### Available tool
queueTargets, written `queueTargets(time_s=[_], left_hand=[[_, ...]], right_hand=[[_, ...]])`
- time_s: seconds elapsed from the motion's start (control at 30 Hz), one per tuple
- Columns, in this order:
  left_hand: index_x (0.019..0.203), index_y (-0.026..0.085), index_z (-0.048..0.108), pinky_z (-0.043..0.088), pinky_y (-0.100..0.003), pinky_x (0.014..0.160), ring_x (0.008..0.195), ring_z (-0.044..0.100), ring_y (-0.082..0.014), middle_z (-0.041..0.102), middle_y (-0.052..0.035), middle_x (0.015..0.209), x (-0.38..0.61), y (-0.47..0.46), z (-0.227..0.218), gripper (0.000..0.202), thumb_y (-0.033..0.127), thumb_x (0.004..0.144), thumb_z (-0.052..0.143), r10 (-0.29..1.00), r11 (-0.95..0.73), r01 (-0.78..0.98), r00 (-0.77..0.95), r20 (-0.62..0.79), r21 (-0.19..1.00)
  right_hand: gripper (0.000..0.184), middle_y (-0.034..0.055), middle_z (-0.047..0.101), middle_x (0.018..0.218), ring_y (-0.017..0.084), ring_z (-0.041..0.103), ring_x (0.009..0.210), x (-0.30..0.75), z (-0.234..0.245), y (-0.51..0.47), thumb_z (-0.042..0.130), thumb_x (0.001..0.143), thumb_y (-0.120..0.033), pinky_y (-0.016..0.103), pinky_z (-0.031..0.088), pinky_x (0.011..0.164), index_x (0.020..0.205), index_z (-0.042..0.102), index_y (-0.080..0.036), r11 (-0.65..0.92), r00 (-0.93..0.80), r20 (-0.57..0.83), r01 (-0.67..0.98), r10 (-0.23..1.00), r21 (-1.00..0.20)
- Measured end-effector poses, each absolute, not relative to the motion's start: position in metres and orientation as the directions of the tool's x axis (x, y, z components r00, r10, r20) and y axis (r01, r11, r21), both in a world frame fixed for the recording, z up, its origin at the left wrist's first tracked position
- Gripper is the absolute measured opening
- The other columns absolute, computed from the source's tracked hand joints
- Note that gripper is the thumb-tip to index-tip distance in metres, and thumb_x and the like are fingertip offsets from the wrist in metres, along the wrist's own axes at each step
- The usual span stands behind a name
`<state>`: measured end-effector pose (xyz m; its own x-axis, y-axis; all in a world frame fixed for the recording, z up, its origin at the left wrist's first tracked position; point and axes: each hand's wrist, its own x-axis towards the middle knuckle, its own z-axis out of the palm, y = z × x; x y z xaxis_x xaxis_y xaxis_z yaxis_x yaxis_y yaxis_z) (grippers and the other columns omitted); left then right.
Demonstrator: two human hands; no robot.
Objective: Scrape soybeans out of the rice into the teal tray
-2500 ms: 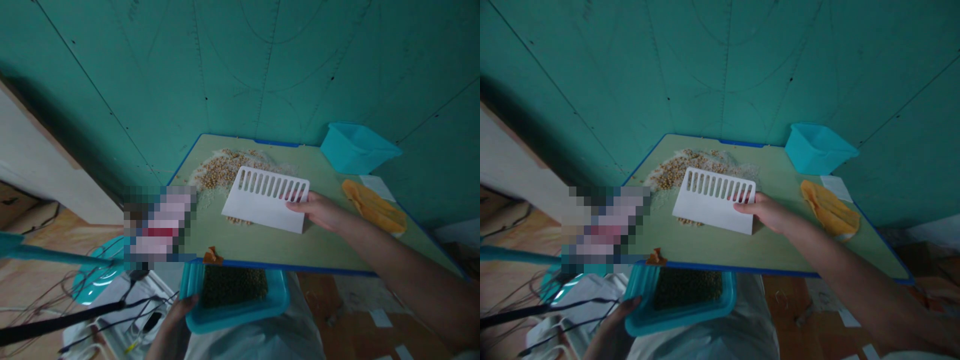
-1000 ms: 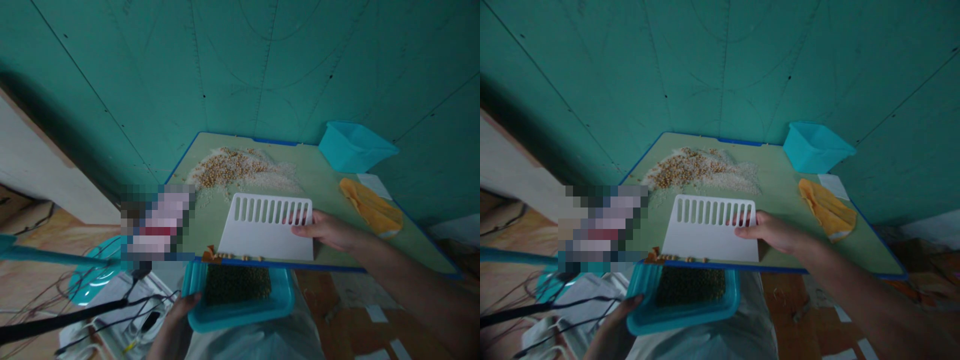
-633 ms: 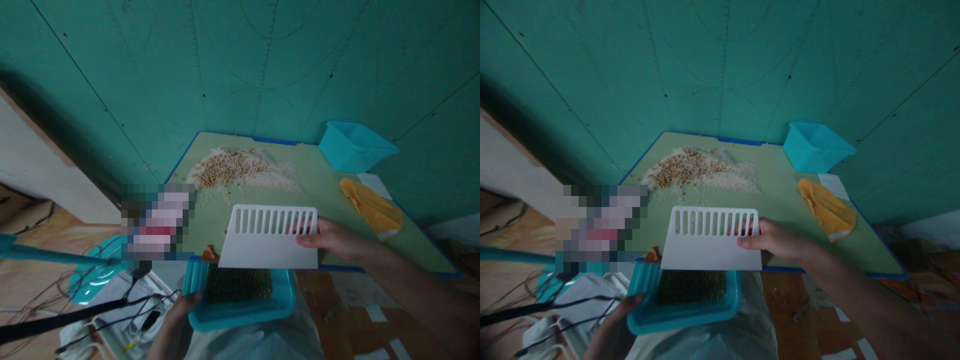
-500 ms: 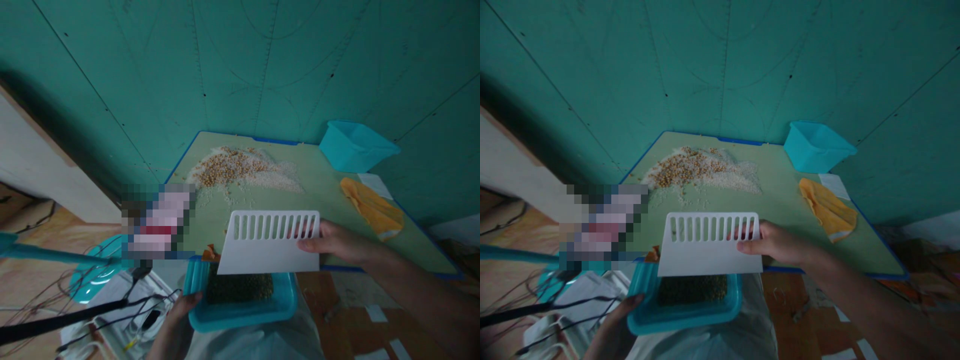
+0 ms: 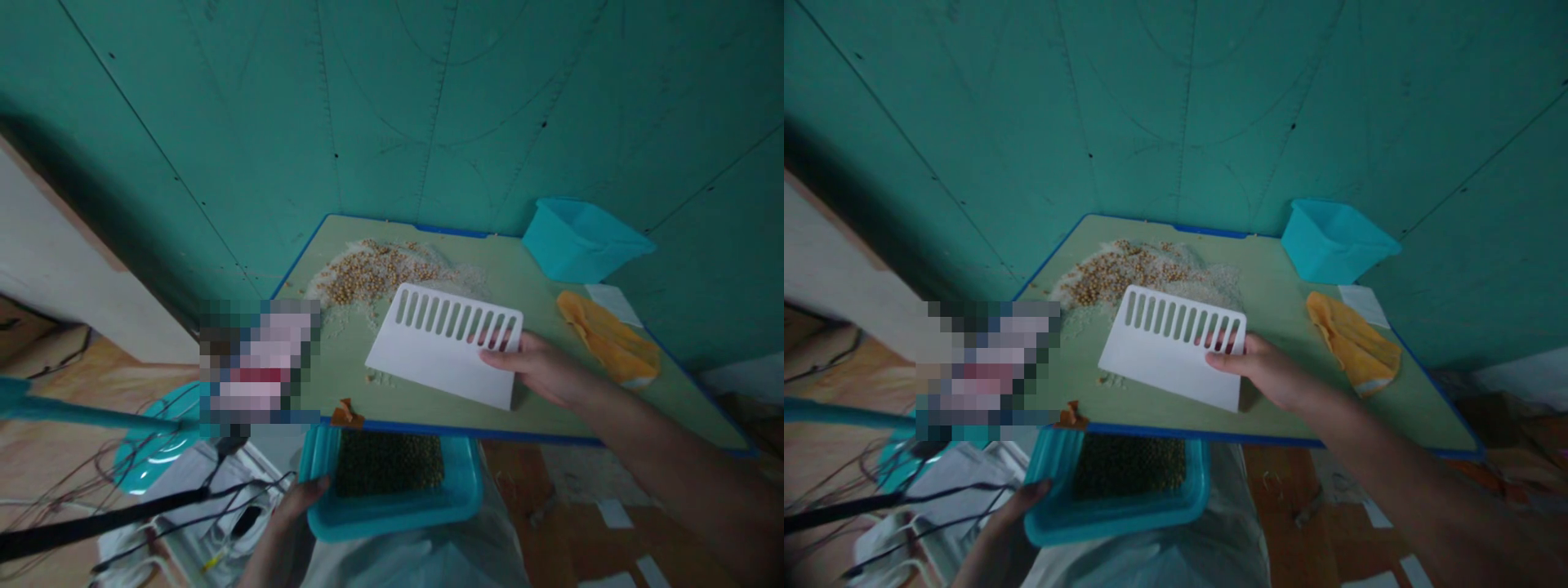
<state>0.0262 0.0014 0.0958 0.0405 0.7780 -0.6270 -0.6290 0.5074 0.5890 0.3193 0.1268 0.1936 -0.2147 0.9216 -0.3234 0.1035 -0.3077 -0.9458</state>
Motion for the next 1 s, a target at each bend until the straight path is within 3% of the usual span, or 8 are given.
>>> queueTargets(time_s=[0.13,0.27,0.8,1.0], left_hand=[[0.074,0.024,0.076,0.045,-0.036,0.095,0.108,0.061,-0.0306,0.079,0.0001,0.081,0.026,0.0,0.094,0.015,0.028,0.059,0.078,0.786,0.494,-0.665,0.065,-0.615,0.56],[0.071,0.026,0.076,0.043,-0.036,0.096,0.11,0.059,-0.0314,0.079,0.001,0.08,0.027,0.0,0.096,0.018,0.028,0.054,0.081,0.783,0.477,-0.679,0.04,-0.62,0.558],[0.071,0.029,0.076,0.037,-0.034,0.101,0.112,0.058,-0.0278,0.079,0.0043,0.078,0.025,0.001,0.094,0.01,0.03,0.061,0.077,0.817,0.478,-0.651,0.084,-0.57,0.59],[0.076,0.027,0.077,0.038,-0.036,0.1,0.115,0.056,-0.0302,0.079,0.0026,0.083,0.025,0.001,0.093,0.018,0.029,0.058,0.079,0.806,0.483,-0.662,0.08,-0.586,0.573]], right_hand=[[0.034,0.0033,0.071,0.086,0.02,0.062,0.078,0.316,0.193,0.126,0.077,0.057,-0.034,0.033,0.044,0.076,0.087,0.068,-0.021,-0.317,-0.236,-0.335,0.111,0.912,-0.942],[0.033,0.0027,0.071,0.086,0.018,0.062,0.077,0.316,0.194,0.125,0.078,0.057,-0.034,0.032,0.044,0.075,0.086,0.069,-0.022,-0.335,-0.258,-0.352,0.109,0.9,-0.936],[0.036,0.0057,0.072,0.092,0.02,0.065,0.083,0.315,0.199,0.121,0.077,0.058,-0.034,0.037,0.046,0.086,0.089,0.069,-0.018,-0.3,-0.396,-0.345,0.171,0.851,-0.938],[0.034,0.0067,0.072,0.097,0.021,0.065,0.088,0.326,0.195,0.118,0.075,0.062,-0.036,0.038,0.046,0.087,0.091,0.07,-0.018,-0.282,-0.44,-0.349,0.213,0.828,-0.936]])
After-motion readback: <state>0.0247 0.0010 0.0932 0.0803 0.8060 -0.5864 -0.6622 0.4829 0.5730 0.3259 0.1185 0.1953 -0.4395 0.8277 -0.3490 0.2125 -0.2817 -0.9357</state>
